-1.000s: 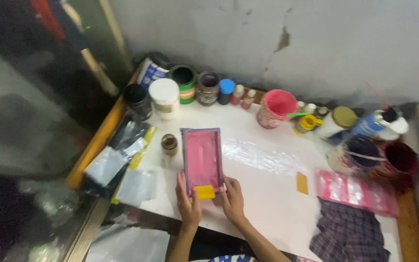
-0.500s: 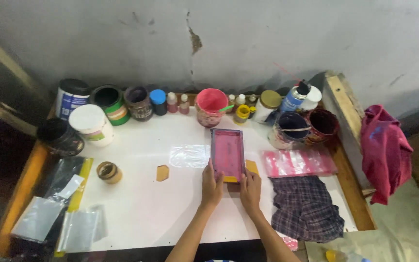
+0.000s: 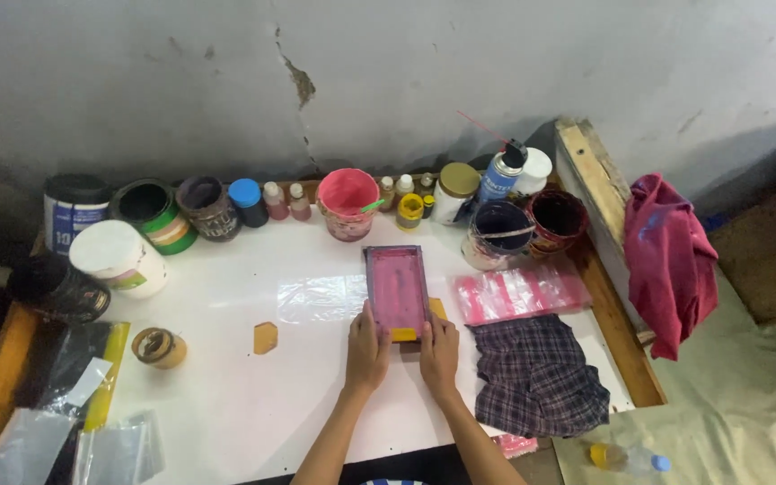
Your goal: Applying and spreading ink onto a screen printing frame using a scraper tool on a workbench.
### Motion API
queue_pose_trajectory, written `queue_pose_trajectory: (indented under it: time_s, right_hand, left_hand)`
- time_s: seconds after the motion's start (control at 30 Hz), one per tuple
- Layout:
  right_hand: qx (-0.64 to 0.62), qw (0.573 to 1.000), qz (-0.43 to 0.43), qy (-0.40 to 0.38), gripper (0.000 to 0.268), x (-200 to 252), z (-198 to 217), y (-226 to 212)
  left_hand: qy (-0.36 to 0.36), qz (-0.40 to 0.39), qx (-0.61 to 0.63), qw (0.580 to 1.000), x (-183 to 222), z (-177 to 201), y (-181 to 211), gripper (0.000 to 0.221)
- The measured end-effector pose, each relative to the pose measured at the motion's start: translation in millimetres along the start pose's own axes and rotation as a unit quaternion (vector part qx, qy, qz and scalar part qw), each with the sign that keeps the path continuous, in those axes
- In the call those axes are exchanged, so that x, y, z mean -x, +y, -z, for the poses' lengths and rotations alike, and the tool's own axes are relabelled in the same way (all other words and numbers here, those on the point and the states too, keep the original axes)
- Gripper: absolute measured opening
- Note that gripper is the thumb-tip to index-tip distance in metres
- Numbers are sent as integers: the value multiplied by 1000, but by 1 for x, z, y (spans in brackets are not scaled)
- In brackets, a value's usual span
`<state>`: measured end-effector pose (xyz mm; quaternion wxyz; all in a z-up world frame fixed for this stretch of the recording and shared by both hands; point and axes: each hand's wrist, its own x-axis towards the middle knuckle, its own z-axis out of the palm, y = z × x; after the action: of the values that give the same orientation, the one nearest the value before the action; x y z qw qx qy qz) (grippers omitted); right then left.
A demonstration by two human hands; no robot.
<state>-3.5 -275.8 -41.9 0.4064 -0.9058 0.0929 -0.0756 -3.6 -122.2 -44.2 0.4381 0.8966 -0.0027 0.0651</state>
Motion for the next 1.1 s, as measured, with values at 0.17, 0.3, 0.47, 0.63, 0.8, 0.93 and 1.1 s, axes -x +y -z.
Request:
queue_pose_trajectory:
  time_s: [0.17,0.3,0.47,0.63,0.8,0.93,1.1]
  right_hand:
    - [-3,1000,3,29,53,0,-5,5]
    - [-15,999,21,42,51,6,12,-20]
    - [-7,1000,-8,13,55,8,16,-31]
    - [-16,1000,-26,0,57,10,17,-32]
    - [-5,999,-3,36,52,15,19,-40]
    - [4,999,8,54,50,12,15,-37]
    - [55,990,28,129,46,-15,-5,9]
  left_hand:
    - [-2,-18,-27,999,0,-2,-2,81]
    - [5,-49,-42,998,-3,-7,-6,93]
    - [-24,-29,-42,998,1,4,5,91]
    - [-30,-32,-46,998,1,-1,-2,92]
    - [-31,-30,-38,998,4,10,15,90]
    - [-31,-36,-37,998,1,4,9,90]
    - [13,-41,-44,998,-4,-9,-9,82]
